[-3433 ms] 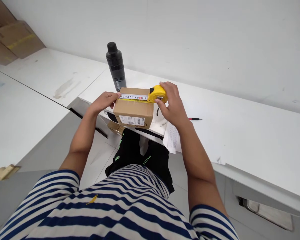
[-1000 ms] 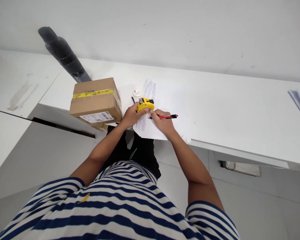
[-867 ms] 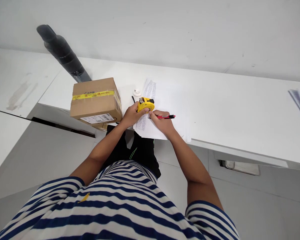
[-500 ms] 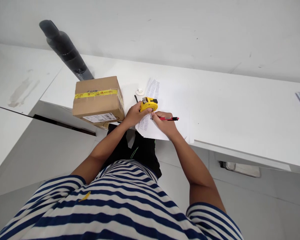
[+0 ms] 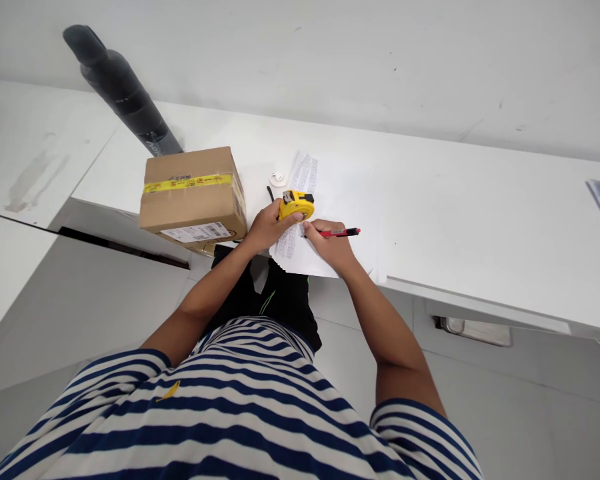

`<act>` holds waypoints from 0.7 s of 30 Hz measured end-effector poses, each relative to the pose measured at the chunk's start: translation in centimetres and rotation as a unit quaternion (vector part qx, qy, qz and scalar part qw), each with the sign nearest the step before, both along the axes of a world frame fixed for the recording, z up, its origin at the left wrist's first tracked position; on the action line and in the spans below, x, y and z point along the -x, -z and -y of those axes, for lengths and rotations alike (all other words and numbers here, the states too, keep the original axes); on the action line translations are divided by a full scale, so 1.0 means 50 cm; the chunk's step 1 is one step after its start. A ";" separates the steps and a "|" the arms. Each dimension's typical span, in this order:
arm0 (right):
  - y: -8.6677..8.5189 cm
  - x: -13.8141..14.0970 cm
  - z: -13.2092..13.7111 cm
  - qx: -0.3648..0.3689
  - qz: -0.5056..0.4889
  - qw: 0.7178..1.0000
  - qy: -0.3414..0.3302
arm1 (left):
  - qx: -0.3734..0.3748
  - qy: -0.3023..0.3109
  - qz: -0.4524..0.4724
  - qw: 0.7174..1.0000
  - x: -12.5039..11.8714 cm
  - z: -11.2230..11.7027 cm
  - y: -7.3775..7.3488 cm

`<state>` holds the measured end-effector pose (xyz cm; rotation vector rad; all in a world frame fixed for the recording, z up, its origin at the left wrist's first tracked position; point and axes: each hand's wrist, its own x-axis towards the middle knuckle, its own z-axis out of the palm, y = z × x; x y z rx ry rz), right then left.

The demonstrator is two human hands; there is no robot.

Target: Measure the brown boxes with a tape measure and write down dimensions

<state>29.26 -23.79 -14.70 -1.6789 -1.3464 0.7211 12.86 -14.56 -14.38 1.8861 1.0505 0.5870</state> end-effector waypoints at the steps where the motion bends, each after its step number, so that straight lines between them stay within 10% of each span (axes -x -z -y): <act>1: 0.000 0.000 0.000 0.001 -0.001 1.000 0.001 | 0.000 -0.001 0.001 1.000 0.000 0.000 0.000; 21: 0.009 -0.002 0.002 -0.013 0.016 0.999 0.033 | 0.017 -0.002 0.039 0.999 -0.001 0.000 0.005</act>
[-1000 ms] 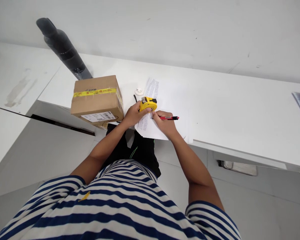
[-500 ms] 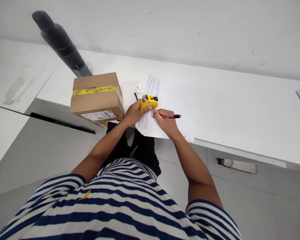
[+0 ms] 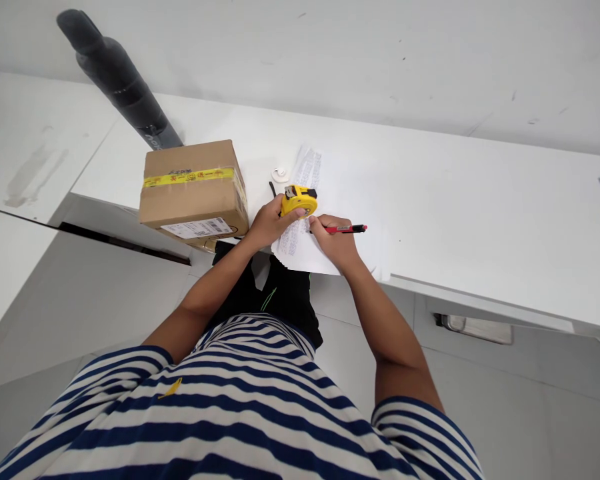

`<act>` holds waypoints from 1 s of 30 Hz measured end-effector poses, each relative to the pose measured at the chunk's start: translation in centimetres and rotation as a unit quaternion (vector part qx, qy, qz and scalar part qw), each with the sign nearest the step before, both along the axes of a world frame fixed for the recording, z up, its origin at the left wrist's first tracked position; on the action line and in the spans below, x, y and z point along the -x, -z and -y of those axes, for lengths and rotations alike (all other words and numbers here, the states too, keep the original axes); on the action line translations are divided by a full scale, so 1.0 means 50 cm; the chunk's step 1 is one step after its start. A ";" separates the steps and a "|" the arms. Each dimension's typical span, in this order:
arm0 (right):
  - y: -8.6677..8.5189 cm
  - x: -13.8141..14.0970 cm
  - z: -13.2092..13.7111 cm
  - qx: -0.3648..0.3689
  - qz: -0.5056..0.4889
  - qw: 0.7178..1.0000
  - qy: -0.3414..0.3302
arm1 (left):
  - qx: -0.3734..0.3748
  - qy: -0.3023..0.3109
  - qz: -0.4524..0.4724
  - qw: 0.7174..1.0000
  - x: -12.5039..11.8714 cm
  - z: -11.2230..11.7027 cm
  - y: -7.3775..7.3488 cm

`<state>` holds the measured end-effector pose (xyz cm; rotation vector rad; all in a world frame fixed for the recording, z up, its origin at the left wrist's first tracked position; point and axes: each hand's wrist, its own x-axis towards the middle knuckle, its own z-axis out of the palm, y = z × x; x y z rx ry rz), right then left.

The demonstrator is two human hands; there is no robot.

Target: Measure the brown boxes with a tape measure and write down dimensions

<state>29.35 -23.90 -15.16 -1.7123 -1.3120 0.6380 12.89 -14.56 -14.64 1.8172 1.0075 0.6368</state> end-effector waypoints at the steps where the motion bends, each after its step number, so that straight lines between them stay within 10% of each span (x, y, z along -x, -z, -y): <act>1: -0.001 0.000 0.000 0.003 0.000 1.000 -0.005 | -0.001 0.000 -0.004 1.000 0.000 0.000 -0.001; 20: 0.001 -0.005 0.003 0.006 -0.007 1.000 0.014 | -0.015 0.004 -0.034 0.999 -0.004 0.002 0.002; 26: 0.014 -0.010 0.000 -0.043 0.063 0.992 0.105 | -0.138 -0.042 -0.039 0.989 -0.008 0.015 0.022; 30: 0.020 -0.040 -0.005 -0.025 0.167 0.979 0.117 | -0.184 0.035 -0.003 0.982 0.018 0.038 0.006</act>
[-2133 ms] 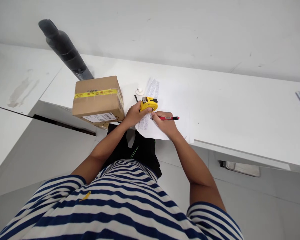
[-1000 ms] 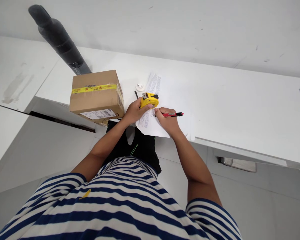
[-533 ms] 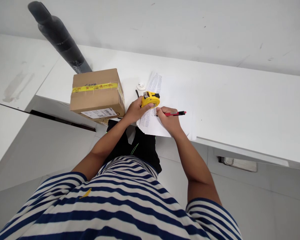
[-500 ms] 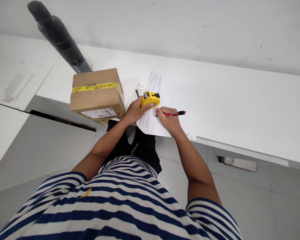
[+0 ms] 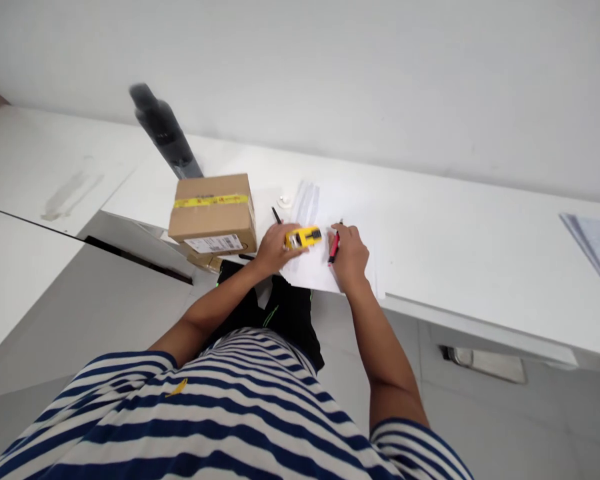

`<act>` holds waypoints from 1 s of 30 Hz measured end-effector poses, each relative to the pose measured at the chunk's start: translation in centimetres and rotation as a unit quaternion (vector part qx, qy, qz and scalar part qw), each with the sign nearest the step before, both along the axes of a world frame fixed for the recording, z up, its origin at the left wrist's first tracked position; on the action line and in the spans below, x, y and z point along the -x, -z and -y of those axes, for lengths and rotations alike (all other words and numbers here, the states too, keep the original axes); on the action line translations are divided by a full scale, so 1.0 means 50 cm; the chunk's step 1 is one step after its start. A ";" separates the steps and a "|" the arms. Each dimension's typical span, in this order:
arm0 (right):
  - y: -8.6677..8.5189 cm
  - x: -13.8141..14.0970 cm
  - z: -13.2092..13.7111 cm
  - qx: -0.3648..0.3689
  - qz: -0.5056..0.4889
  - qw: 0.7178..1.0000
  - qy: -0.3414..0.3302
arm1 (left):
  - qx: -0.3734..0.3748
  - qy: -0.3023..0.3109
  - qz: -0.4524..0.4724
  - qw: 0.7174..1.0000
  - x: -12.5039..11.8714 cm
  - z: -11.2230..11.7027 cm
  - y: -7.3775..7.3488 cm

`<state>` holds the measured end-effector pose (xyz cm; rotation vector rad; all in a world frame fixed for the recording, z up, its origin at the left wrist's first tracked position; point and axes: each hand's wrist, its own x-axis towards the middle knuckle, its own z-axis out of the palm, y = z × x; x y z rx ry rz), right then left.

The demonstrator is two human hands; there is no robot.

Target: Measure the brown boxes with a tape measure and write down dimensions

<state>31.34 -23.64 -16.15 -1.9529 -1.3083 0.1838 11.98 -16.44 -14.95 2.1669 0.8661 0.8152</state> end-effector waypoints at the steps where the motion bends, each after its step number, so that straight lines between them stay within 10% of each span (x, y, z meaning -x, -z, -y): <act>1: -0.003 -0.006 0.002 0.024 0.005 1.000 -0.011 | -0.001 0.026 0.010 1.000 0.011 0.009 -0.012; 8: -0.091 0.073 0.054 -0.097 -0.116 0.920 -0.363 | 0.039 0.121 0.198 0.972 0.095 0.091 -0.137; 12: -0.147 0.173 0.051 -0.215 -0.069 0.896 -0.383 | 0.046 0.103 0.178 0.978 0.145 0.111 -0.188; 22: -0.153 0.286 0.023 -0.148 -0.150 0.887 -0.412 | 0.170 -0.101 0.151 0.969 0.315 0.127 -0.229; 30: -0.239 0.287 0.005 -0.109 -0.086 0.829 -0.541 | 0.203 0.059 -0.003 0.977 0.392 0.103 -0.274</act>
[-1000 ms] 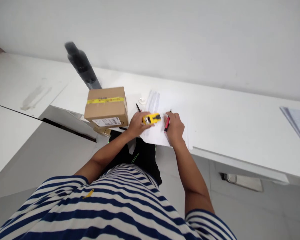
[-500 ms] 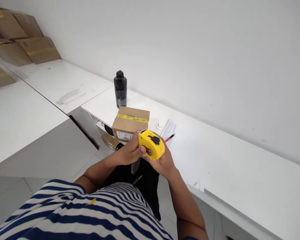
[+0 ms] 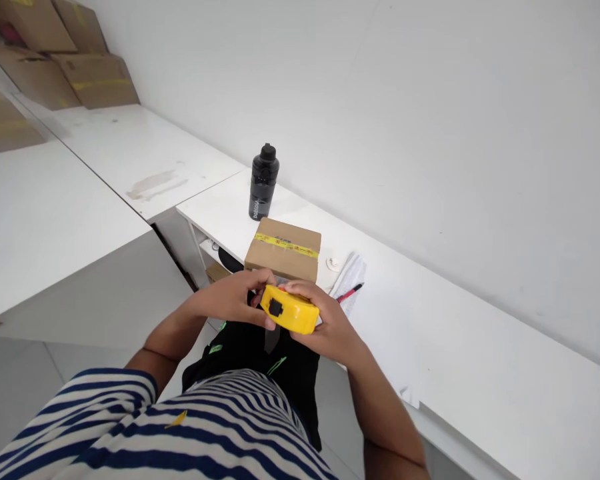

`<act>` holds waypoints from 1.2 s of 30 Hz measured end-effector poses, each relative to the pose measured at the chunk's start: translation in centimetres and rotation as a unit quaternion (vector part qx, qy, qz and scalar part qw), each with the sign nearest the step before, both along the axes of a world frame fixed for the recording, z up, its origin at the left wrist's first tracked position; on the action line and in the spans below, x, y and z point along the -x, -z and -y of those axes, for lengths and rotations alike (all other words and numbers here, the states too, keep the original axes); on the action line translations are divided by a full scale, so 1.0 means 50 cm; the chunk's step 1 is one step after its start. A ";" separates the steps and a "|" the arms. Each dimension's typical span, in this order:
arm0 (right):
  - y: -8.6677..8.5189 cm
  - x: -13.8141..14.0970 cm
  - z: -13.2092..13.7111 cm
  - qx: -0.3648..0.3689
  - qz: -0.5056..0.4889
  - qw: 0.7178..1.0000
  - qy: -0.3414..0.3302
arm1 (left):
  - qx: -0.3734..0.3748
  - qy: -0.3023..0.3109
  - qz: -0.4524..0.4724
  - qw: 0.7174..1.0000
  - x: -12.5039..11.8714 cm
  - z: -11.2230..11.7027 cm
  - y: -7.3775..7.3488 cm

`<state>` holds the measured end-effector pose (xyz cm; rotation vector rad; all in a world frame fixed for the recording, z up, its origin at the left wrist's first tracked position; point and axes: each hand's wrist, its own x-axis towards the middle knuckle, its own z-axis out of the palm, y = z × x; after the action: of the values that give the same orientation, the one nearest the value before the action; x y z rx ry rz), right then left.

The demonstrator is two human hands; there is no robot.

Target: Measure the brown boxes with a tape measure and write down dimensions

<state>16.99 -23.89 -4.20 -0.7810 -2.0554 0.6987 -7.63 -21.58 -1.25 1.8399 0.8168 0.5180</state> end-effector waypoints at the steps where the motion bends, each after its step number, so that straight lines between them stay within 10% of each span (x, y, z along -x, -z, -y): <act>1: -0.011 -0.002 -0.001 0.006 0.025 1.000 -0.012 | -0.003 0.003 -0.010 1.000 0.007 -0.002 -0.003; 8: -0.038 -0.094 -0.031 0.056 0.036 0.997 -0.024 | 0.068 -0.035 0.066 0.995 0.050 -0.036 0.009; 15: 0.074 -0.245 -0.151 0.171 -0.191 0.946 0.200 | 0.104 -0.246 0.154 0.951 0.130 -0.213 0.060; 30: 0.090 -0.164 -0.194 0.161 -0.107 0.963 0.190 | -0.064 -0.200 -0.086 0.974 0.058 -0.222 0.049; 36: 0.041 -0.117 -0.083 0.001 -0.074 0.964 0.256 | -0.048 -0.182 0.014 0.982 0.060 -0.256 -0.011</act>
<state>22.86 -19.72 -6.26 -1.1659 -1.6199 0.4470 -10.64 -8.76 -0.68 1.7720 1.1352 0.8248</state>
